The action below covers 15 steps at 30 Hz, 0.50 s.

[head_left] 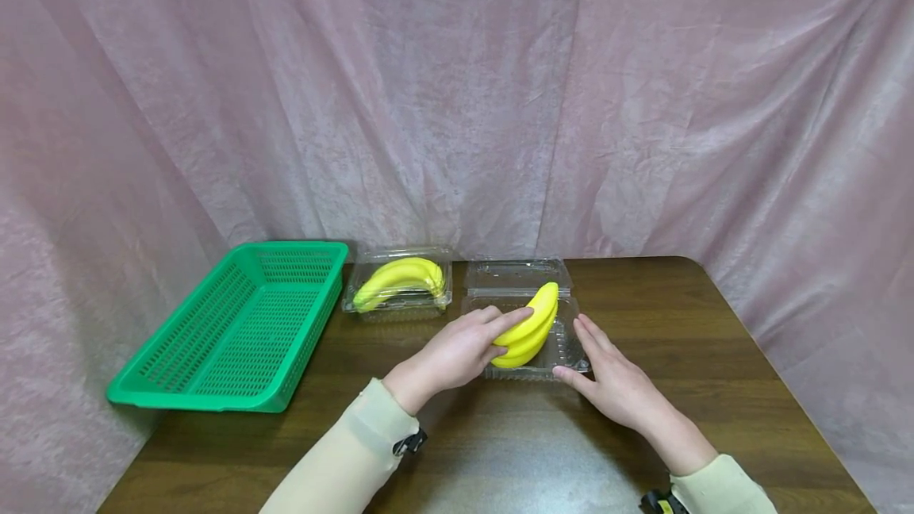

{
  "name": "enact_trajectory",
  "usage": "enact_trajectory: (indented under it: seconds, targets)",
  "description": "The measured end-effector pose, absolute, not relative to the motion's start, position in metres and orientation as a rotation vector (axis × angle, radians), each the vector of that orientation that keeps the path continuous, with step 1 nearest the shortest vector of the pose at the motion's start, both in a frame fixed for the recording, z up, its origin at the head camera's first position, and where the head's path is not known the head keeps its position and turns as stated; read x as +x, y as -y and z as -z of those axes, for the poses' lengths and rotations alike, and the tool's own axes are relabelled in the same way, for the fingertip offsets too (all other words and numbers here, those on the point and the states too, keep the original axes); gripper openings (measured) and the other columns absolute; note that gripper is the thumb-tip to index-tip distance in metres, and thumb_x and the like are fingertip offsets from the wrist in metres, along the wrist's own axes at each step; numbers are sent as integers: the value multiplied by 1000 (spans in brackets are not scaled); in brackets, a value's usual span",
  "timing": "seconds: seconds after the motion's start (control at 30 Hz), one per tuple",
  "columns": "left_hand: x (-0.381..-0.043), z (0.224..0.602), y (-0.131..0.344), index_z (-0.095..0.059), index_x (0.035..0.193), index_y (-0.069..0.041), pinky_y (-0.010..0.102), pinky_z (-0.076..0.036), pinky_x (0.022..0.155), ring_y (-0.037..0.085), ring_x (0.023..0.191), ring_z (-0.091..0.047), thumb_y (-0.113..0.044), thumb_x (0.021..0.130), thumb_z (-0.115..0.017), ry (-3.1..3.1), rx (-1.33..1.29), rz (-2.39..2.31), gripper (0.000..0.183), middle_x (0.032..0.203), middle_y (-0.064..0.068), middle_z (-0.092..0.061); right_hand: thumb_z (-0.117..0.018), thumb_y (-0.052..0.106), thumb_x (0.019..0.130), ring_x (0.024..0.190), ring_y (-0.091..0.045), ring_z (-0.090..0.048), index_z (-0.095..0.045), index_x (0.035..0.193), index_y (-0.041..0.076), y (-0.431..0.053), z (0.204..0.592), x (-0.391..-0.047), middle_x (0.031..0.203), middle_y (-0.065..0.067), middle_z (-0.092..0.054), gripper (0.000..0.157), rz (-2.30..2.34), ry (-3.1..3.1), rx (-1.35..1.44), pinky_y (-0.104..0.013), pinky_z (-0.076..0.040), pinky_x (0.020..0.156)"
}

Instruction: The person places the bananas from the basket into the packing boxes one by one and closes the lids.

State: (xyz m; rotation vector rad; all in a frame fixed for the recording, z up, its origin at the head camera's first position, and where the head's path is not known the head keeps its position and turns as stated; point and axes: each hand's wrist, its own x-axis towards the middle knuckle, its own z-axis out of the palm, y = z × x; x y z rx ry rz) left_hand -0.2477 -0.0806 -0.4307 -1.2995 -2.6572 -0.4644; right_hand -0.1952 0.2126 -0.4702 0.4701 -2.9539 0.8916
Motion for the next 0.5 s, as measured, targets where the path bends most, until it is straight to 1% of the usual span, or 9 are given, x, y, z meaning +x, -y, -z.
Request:
enact_trajectory:
  seconds: [0.23,0.5]
  targets:
    - [-250,431,77,-42,172,-27,31,-53,95,14,101,-59,-13,105,-77,2681,-1348,439,76,118,-3,-65,-64,65,107,157,-50,-38,-25,173,-4,-213,471,-196,181,-23,-20,102,-894,2943,481,-73,-42,114]
    - [-253,439,75,-46,170,-24,33,-54,99,15,105,-62,-8,105,-77,2685,-1379,474,75,118,-1,-66,-66,60,108,157,-50,-37,-24,173,-3,-213,471,-196,181,-23,-18,100,-919,2951,478,-74,-41,115]
